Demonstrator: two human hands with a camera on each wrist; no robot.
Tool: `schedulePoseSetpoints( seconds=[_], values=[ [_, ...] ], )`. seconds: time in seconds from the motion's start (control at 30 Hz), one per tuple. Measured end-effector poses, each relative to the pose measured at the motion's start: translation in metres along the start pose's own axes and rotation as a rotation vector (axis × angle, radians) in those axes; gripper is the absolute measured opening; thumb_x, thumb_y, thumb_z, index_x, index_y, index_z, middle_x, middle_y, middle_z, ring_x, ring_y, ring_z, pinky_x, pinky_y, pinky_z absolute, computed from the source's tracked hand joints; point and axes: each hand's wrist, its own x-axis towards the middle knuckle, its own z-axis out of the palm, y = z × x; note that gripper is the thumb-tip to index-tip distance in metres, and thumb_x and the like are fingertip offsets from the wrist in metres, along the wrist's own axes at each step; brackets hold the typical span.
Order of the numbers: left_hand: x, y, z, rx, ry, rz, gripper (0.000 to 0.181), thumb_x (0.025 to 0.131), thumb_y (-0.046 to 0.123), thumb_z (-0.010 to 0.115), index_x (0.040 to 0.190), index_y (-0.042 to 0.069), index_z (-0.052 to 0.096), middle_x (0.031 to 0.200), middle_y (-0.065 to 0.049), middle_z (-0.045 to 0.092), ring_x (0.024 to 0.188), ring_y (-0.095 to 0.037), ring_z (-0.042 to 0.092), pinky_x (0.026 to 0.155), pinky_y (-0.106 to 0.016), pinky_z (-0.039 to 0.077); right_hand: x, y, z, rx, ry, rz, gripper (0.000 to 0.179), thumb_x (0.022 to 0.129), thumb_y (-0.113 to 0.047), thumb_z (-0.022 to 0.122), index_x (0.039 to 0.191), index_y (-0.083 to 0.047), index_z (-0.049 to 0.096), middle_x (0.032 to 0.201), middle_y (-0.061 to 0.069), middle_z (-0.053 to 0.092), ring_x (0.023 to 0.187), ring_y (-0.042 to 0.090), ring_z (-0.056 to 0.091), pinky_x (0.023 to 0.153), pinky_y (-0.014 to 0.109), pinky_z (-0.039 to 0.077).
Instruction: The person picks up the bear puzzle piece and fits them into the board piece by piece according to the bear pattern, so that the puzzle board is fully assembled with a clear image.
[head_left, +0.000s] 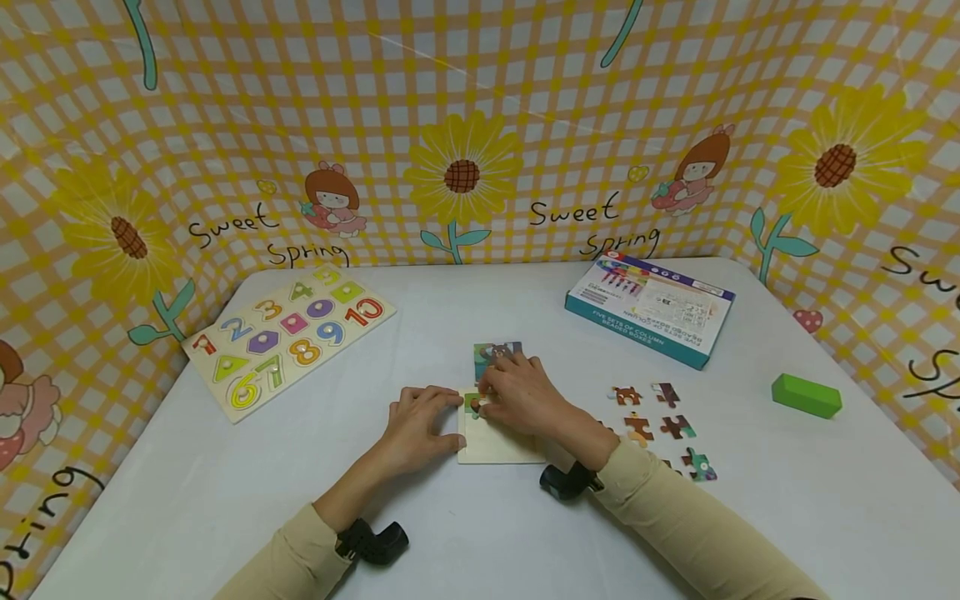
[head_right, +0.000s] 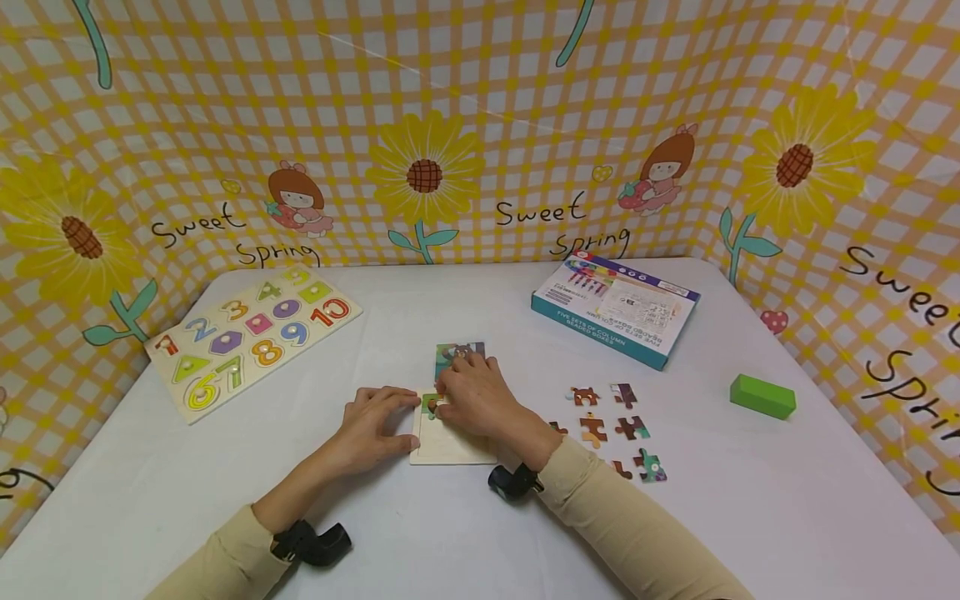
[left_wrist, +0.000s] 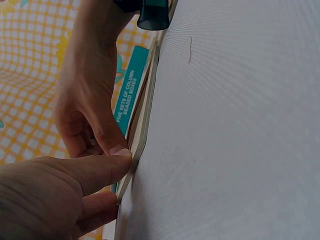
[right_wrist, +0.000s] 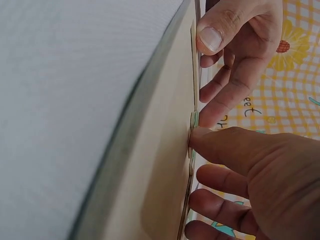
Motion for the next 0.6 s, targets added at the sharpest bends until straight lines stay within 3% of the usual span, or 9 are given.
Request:
schedulePoseSetpoints(
  seconds=[0.33, 0.6],
  values=[
    [0.001, 0.0, 0.001, -0.001, 0.003, -0.005, 0.048, 0.077, 0.025, 0.075, 0.121, 0.014, 0.061, 0.13, -0.002, 0.055, 0.118, -0.03, 0.038, 0.092, -0.049, 0.026, -0.004, 0.0, -0.009, 0.032, -0.025, 0.053, 0.026, 0.079, -0.032, 0.073, 0.1, -0.018, 0.069, 0.108, 0.002, 0.065, 0.1, 0.026, 0.05, 0.09, 0.048, 0.036],
    [0.001, -0.001, 0.001, 0.002, 0.003, -0.005, 0.048, 0.076, 0.025, 0.075, 0.121, 0.013, 0.061, 0.13, -0.003, 0.055, 0.119, -0.03, 0.038, 0.092, -0.049, 0.026, -0.013, 0.012, -0.022, 0.054, -0.034, 0.105, 0.04, 0.08, -0.034, 0.072, 0.115, -0.015, 0.066, 0.115, 0.005, 0.064, 0.105, 0.027, 0.049, 0.091, 0.047, 0.034]
  ],
)
